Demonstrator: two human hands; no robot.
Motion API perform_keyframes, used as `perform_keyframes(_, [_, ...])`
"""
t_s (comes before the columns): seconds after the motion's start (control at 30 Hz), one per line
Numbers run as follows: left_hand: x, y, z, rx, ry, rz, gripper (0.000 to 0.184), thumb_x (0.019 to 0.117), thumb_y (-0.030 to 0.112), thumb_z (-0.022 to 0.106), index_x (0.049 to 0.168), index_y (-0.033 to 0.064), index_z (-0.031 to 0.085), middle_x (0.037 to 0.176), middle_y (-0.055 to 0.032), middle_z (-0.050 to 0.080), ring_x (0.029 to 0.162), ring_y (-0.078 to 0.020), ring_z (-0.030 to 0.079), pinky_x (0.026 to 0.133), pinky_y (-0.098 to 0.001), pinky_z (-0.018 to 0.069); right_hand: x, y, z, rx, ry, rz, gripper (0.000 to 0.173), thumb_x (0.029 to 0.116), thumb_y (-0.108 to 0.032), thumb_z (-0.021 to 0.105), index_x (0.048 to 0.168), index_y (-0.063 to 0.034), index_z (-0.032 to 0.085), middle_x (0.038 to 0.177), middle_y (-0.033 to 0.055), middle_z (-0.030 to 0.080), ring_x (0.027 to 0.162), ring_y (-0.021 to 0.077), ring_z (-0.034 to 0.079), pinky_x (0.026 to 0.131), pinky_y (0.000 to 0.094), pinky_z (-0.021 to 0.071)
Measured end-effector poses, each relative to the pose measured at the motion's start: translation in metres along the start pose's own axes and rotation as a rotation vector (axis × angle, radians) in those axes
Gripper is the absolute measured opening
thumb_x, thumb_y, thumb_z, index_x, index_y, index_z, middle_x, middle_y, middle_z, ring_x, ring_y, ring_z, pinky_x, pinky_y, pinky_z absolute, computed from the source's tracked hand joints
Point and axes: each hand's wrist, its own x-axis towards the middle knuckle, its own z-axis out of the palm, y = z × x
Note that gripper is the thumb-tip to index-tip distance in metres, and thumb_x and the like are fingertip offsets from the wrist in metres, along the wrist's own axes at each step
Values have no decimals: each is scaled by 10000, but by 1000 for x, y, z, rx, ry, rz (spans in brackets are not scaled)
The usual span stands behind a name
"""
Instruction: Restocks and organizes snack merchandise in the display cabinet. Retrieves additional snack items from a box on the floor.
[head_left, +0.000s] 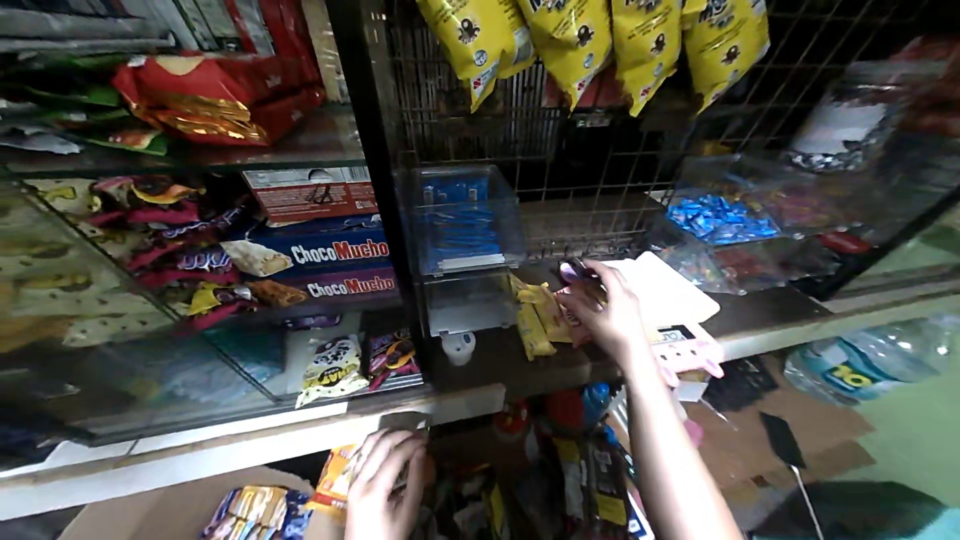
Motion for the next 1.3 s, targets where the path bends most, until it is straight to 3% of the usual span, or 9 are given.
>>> perform_keyframes(0.17, [11, 8, 10, -57, -1, 79, 171, 958, 159, 585, 889, 71, 714, 927, -47, 718, 1027, -108, 650, 968, -202, 486, 26, -35, 29, 479, -210, 6, 1162, 737, -104, 901, 1630, -186, 163, 1490, 213, 455, 1117, 327, 653, 760, 458, 608])
perform_keyframes(0.3, [10, 13, 13, -106, -49, 80, 181, 968, 163, 577, 900, 62, 712, 931, -58, 715, 1013, -101, 649, 951, -192, 491, 31, -36, 38, 489, -255, -39, 1258, 718, -65, 902, 1644, -208, 62, 1560, 178, 409, 1205, 325, 624, 823, 470, 604])
perform_keyframes(0.4, [6, 16, 13, -103, -117, 22, 187, 944, 157, 589, 917, 47, 739, 926, -84, 725, 959, -126, 667, 901, -210, 514, 27, -4, 27, 283, -165, 40, 911, 864, -62, 801, 1588, -45, 248, 1403, 232, 560, 1169, 350, 647, 914, 481, 573])
perform_keyframes(0.53, [9, 18, 23, -91, -229, -34, 244, 922, 156, 592, 991, -7, 759, 1050, -165, 743, 987, -265, 731, 875, -388, 591, 16, 1, 24, 119, -348, 148, 290, 1021, -132, 625, 1223, 74, 658, 1112, 233, 695, 982, 283, 680, 908, 432, 539])
perform_keyframes(0.67, [42, 28, 33, -103, -306, -102, 291, 943, 146, 627, 1139, -48, 719, 1306, -248, 639, 1107, -350, 691, 914, -458, 582, 5, -26, 44, 150, -450, 186, 365, 1021, -201, 641, 1270, 66, 639, 1147, 225, 688, 1020, 281, 667, 943, 431, 520])
perform_keyframes(0.83, [66, 34, 39, -53, -243, -157, 315, 935, 163, 650, 1161, -48, 705, 1392, -291, 563, 1126, -361, 678, 899, -434, 582, 2, -36, 54, 120, -372, 215, 401, 979, -134, 692, 1307, 77, 599, 1183, 247, 664, 1039, 325, 659, 943, 464, 517])
perform_keyframes(1.0, [58, 29, 39, -28, -269, -215, 321, 926, 165, 671, 1150, -61, 710, 1348, -288, 599, 1138, -381, 674, 938, -462, 568, 4, -27, 51, 420, -372, 362, 295, 979, 5, 631, 1267, 46, 584, 1112, 159, 629, 914, 173, 605, 817, 330, 511])
perform_keyframes(1.17, [46, 22, 41, -22, 41, 30, 169, 877, 138, 679, 929, -20, 705, 963, -181, 707, 792, -170, 687, 688, -227, 564, -7, -10, 43, 471, -390, 178, 136, 931, 38, 657, 1063, 54, 631, 957, 79, 636, 808, 74, 596, 750, 246, 520])
perform_keyframes(1.3, [40, 18, 41, 22, 173, 85, 363, 890, 226, 761, 1095, 21, 543, 1063, -196, 541, 801, -138, 565, 687, -176, 479, -25, 14, 39, 410, -484, -27, 95, 893, 40, 643, 966, 87, 682, 1045, 133, 666, 928, 78, 621, 835, 227, 530])
